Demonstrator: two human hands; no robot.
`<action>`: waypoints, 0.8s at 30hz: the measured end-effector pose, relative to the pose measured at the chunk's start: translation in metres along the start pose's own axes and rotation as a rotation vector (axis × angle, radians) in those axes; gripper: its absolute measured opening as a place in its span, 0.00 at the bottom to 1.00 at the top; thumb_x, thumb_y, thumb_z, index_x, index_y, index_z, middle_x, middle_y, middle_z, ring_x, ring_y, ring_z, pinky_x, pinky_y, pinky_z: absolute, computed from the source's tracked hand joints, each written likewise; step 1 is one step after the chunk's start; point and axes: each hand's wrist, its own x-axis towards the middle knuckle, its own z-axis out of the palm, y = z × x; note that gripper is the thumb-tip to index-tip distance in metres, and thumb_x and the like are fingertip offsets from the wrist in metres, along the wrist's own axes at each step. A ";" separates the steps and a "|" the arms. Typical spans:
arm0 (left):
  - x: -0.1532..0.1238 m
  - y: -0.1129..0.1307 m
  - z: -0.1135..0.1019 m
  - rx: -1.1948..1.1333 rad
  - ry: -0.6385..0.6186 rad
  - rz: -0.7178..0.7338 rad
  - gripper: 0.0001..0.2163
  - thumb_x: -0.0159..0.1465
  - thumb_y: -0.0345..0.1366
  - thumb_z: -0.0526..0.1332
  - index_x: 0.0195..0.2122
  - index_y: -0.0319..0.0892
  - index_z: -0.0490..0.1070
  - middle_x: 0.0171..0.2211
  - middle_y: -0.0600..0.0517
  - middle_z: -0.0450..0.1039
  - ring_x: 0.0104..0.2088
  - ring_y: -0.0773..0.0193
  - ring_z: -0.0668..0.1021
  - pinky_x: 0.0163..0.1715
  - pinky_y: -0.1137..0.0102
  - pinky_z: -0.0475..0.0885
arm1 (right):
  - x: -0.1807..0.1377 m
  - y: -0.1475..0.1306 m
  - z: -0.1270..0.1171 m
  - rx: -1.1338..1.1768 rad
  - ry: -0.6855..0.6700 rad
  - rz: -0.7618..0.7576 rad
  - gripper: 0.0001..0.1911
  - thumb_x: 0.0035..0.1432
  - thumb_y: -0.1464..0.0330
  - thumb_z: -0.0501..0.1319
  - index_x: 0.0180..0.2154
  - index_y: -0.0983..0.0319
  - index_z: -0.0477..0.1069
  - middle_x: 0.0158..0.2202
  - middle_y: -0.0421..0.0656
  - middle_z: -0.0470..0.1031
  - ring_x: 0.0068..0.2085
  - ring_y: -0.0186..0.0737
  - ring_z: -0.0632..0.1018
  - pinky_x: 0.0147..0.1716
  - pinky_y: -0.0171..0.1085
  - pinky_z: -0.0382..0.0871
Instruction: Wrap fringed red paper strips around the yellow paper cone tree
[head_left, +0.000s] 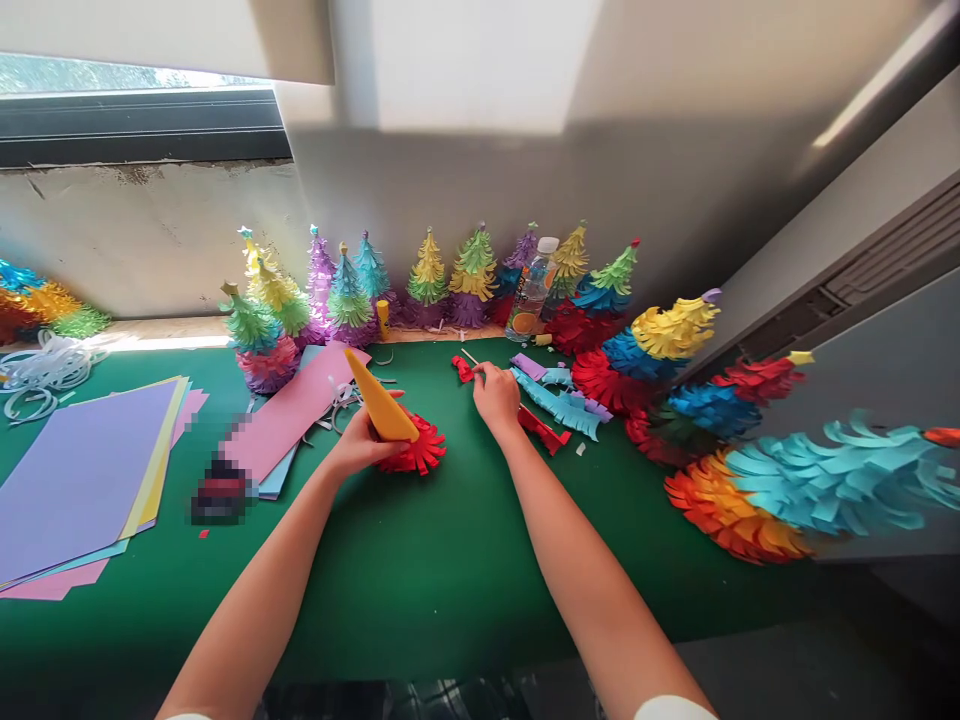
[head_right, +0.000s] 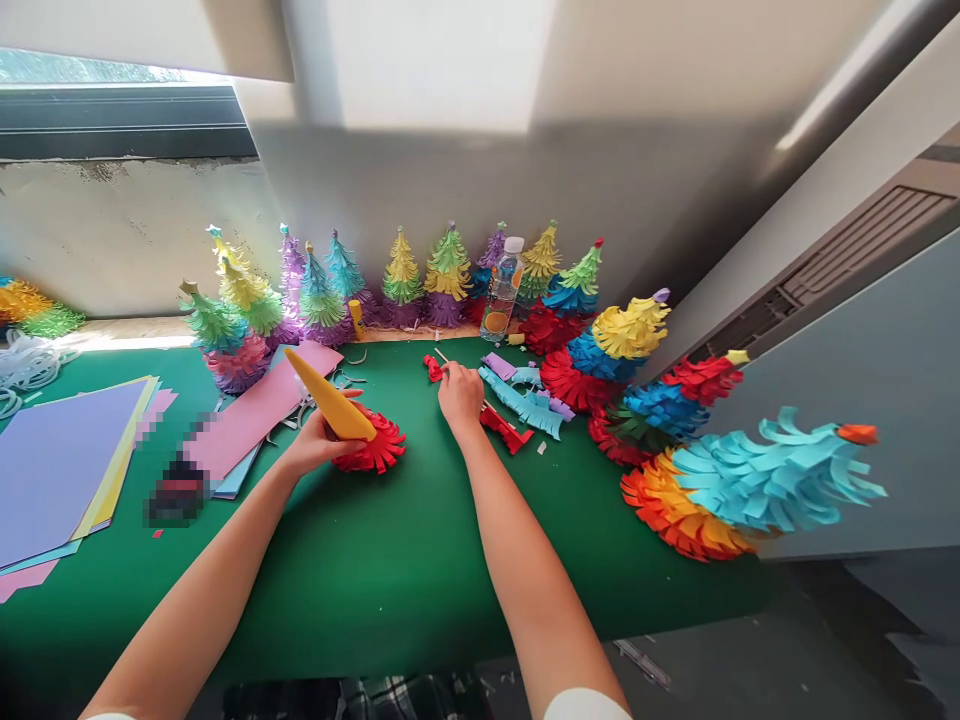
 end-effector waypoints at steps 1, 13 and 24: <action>0.000 0.000 0.000 -0.006 -0.001 -0.002 0.36 0.45 0.32 0.71 0.55 0.44 0.59 0.41 0.49 0.71 0.40 0.59 0.75 0.42 0.63 0.72 | 0.003 0.001 0.004 -0.019 0.008 0.021 0.07 0.55 0.74 0.55 0.35 0.62 0.70 0.35 0.51 0.76 0.43 0.52 0.72 0.44 0.49 0.63; 0.000 0.003 -0.005 -0.038 0.024 0.024 0.35 0.44 0.29 0.71 0.54 0.44 0.61 0.41 0.48 0.72 0.41 0.58 0.76 0.43 0.63 0.72 | -0.024 -0.022 -0.048 0.600 -0.242 -0.282 0.09 0.50 0.75 0.53 0.27 0.62 0.72 0.34 0.43 0.71 0.30 0.35 0.74 0.30 0.35 0.69; 0.002 0.000 0.001 -0.031 0.110 0.114 0.34 0.45 0.30 0.71 0.53 0.43 0.60 0.39 0.50 0.73 0.38 0.60 0.77 0.41 0.64 0.72 | -0.059 -0.070 -0.045 0.620 -0.568 -0.440 0.05 0.52 0.67 0.62 0.32 0.61 0.70 0.30 0.40 0.68 0.28 0.33 0.71 0.31 0.35 0.69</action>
